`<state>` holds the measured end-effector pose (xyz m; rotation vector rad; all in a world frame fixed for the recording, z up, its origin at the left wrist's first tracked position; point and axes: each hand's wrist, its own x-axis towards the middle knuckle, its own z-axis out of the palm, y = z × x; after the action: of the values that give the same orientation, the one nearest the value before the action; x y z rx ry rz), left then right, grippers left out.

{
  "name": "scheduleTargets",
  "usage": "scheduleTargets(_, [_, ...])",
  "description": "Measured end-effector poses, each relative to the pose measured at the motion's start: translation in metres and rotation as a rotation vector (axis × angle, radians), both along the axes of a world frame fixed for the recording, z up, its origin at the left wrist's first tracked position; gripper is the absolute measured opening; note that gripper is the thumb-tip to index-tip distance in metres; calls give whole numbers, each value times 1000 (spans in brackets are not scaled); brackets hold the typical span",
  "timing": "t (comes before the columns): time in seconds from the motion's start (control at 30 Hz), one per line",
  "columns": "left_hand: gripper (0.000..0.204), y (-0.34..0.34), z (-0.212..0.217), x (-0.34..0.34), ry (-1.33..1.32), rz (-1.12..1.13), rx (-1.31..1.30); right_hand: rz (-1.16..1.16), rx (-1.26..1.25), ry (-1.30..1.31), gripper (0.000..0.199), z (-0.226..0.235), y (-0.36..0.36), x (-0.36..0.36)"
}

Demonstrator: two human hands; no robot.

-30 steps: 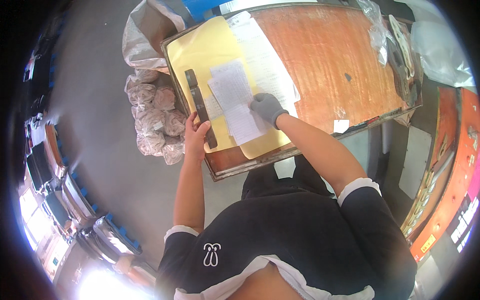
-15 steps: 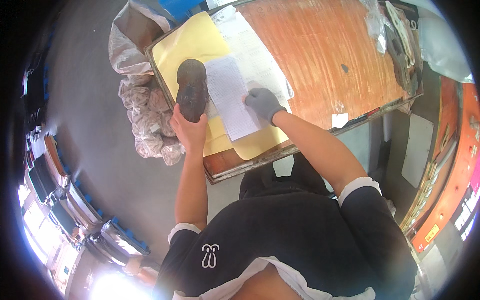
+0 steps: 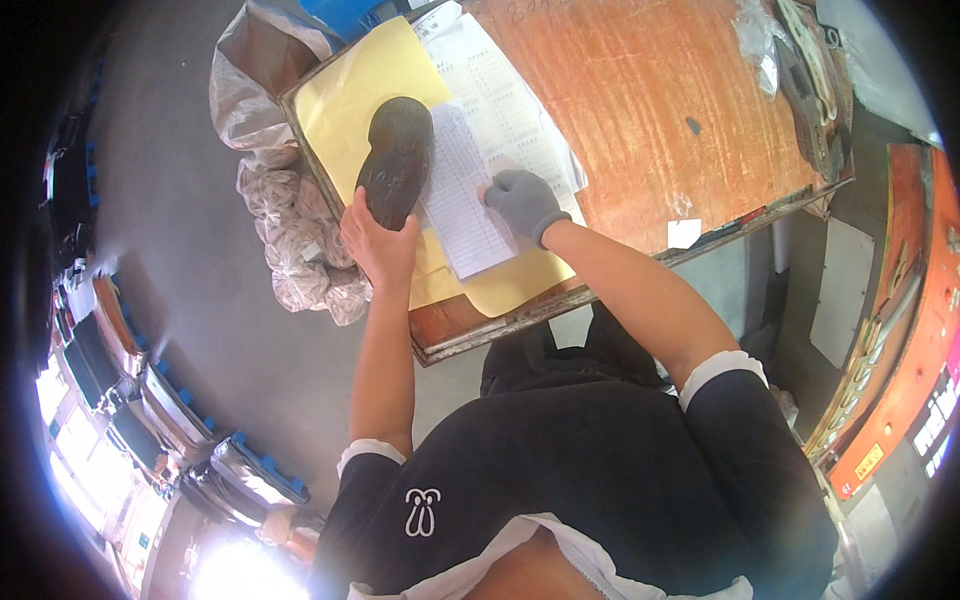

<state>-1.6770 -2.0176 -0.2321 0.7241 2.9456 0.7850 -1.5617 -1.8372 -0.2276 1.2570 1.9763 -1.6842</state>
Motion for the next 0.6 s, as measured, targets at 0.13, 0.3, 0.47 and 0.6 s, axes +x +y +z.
scheduleTargets(0.13, [80,0,-8,-2,-24,1,-52,47,30,-5,34,0,2,1])
scheduleTargets(0.3, [78,-2,-5,4,24,-37,-82,14,4,27,35,-1,1,2])
scheduleTargets(0.47, [79,-7,-3,50,72,-461,94,22,36,35,36,0,1,2])
scheduleTargets(0.6, [76,-12,-15,88,-105,-563,-34,76,100,34,37,-1,1,5])
